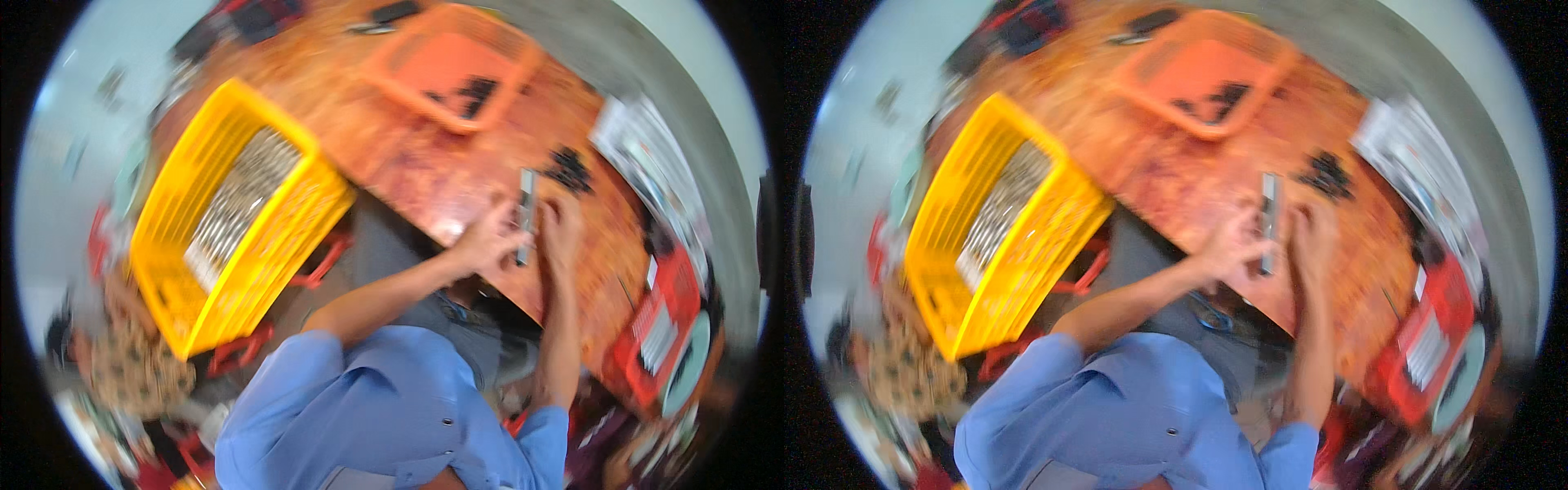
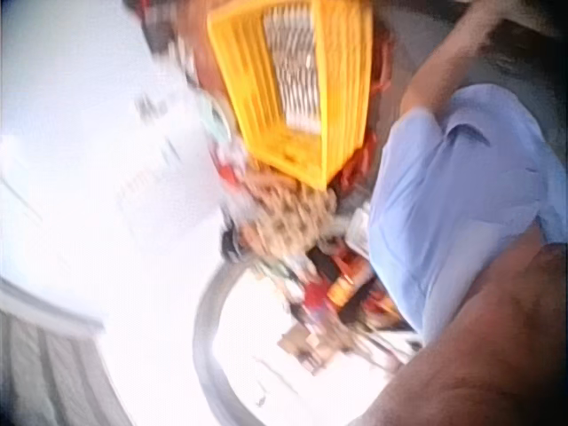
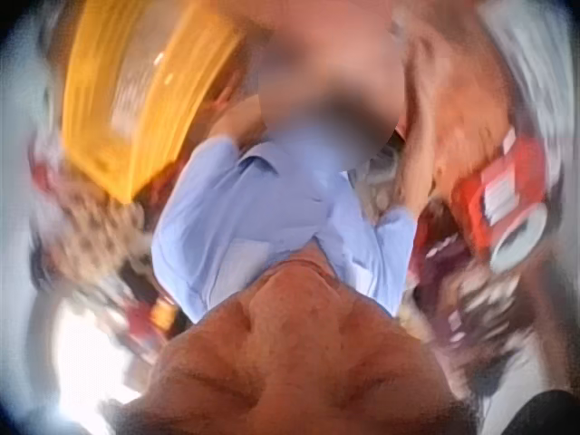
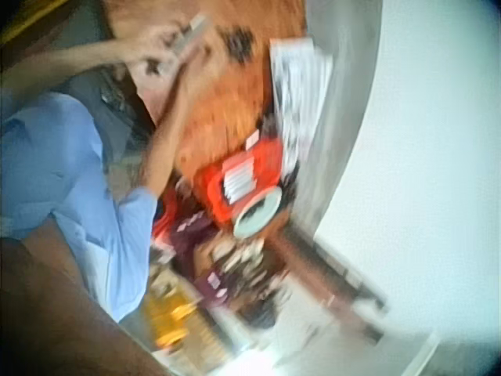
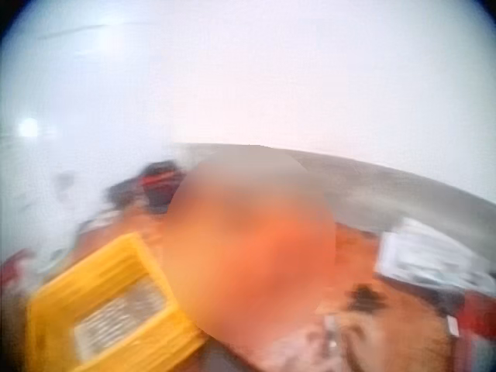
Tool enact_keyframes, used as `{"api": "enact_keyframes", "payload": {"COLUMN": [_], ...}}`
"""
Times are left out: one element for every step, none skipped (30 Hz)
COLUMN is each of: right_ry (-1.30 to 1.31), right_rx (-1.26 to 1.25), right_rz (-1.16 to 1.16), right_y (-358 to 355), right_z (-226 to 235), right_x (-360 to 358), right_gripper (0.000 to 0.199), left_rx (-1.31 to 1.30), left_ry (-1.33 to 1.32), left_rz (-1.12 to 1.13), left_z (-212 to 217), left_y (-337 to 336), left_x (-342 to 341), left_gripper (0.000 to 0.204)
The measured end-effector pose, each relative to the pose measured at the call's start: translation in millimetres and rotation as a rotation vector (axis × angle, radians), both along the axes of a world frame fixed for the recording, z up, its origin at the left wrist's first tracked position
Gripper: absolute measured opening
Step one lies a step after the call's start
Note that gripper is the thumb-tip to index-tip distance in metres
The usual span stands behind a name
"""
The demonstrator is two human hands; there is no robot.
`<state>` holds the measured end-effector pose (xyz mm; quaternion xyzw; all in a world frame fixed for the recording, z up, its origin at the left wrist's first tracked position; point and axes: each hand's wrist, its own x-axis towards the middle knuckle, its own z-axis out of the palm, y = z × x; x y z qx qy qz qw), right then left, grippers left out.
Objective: The person assembles cylindrical metal objects by inserting small black circular pieces into the ends and securing them with a cap. The person places the finished cylinders into a yellow basket. The person repeats this process multiple times.
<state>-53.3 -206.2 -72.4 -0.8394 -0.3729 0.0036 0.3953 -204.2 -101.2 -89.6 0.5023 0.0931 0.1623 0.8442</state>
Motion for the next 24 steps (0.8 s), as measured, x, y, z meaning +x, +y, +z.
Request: {"api": "enact_keyframes", "payload": {"right_ry": [-0.269,-0.344,-0.437,-0.457,-0.480,-0.451,-0.414,-0.391,-0.392,-0.395,-0.399,-0.374,-0.378,-0.382,-0.385,-0.436,-0.422,-0.409,-0.397,-0.447,-0.447,-0.447,-0.447,-0.465], "right_rx": [-0.001,-0.041,-0.016,-0.021,-0.030,-0.049,-0.057,-0.078,-0.090,-0.101,-0.115,-0.122,-0.126,-0.130,-0.135,-0.143,-0.164,-0.186,-0.208,-0.218,-0.234,-0.250,-0.267,-0.241], "right_rz": [0.081,0.094,0.108,0.123,0.130,0.139,0.146,0.147,0.146,0.146,0.145,0.136,0.141,0.146,0.150,0.157,0.157,0.155,0.152,0.154,0.159,0.163,0.164,0.195], "right_y": [-6.5,-7.6,-8.4,-9.0,-8.8,-9.8,-12.9,-12.8,-14.5,-15.3,-15.6,-14.0,-14.0,-14.6,-16.2,-19.0,-19.6,-19.4,-17.5,-17.9,-16.5,-15.5,-14.9,-12.4], "right_z": [-18.2,-17.9,-27.1,-34.2,-37.9,-40.2,-39.3,-40.8,-43.2,-45.5,-46.2,-42.9,-42.5,-43.7,-46.6,-52.0,-52.6,-51.2,-49.2,-44.8,-41.9,-38.9,-35.9,-34.1], "right_x": [10.1,6.8,8.5,11.6,14.0,15.1,18.9,21.5,24.5,27.2,28.0,24.1,25.2,28.2,32.2,38.7,39.1,40.3,41.2,38.5,38.5,38.8,38.7,38.8], "right_gripper": [0.011,0.010,0.010,0.011,0.012,0.013,0.014,0.015,0.015,0.015,0.016,0.016,0.017,0.018,0.019,0.021,0.021,0.021,0.021,0.020,0.019,0.019,0.018,0.017], "left_rx": [-0.033,0.013,0.062,0.098,0.162,0.222,0.293,0.311,0.327,0.352,0.372,0.512,0.652,0.633,0.614,0.668,0.717,0.691,0.675,0.667,0.659,0.615,0.570,0.527], "left_ry": [-0.009,-0.055,-0.100,-0.039,0.011,0.055,0.111,0.171,0.231,0.319,0.407,0.420,0.432,0.453,0.473,0.540,0.610,0.599,0.643,0.673,0.711,0.792,0.869,0.947], "left_rz": [0.013,0.056,0.085,0.132,0.197,0.239,0.278,0.338,0.387,0.422,0.457,0.580,0.697,0.757,0.814,0.867,0.921,0.958,1.000,1.017,1.041,1.050,1.055,1.059], "left_z": [15.1,19.1,23.6,32.0,43.5,56.3,79.7,100.2,121.1,141.1,154.4,159.9,164.4,168.9,173.1,172.9,168.1,162.6,153.0,142.0,132.3,120.0,105.2,91.6], "left_y": [1.5,9.4,19.2,32.0,45.5,60.9,69.0,79.3,90.6,103.7,117.6,130.0,142.7,154.2,165.8,179.0,190.7,200.8,212.9,226.3,234.6,242.0,249.3,254.6], "left_x": [-14.4,-28.0,-42.5,-61.9,-85.8,-111.6,-134.8,-160.1,-185.0,-210.6,-236.1,-259.3,-280.2,-300.4,-318.8,-336.9,-354.7,-368.7,-385.4,-397.4,-411.0,-426.8,-443.3,-459.4], "left_gripper": [0.040,0.038,0.035,0.026,0.023,0.021,0.019,0.018,0.017,0.020,0.026,0.028,0.029,0.030,0.031,0.032,0.033,0.040,0.052,0.057,0.062,0.064,0.065,0.066]}}
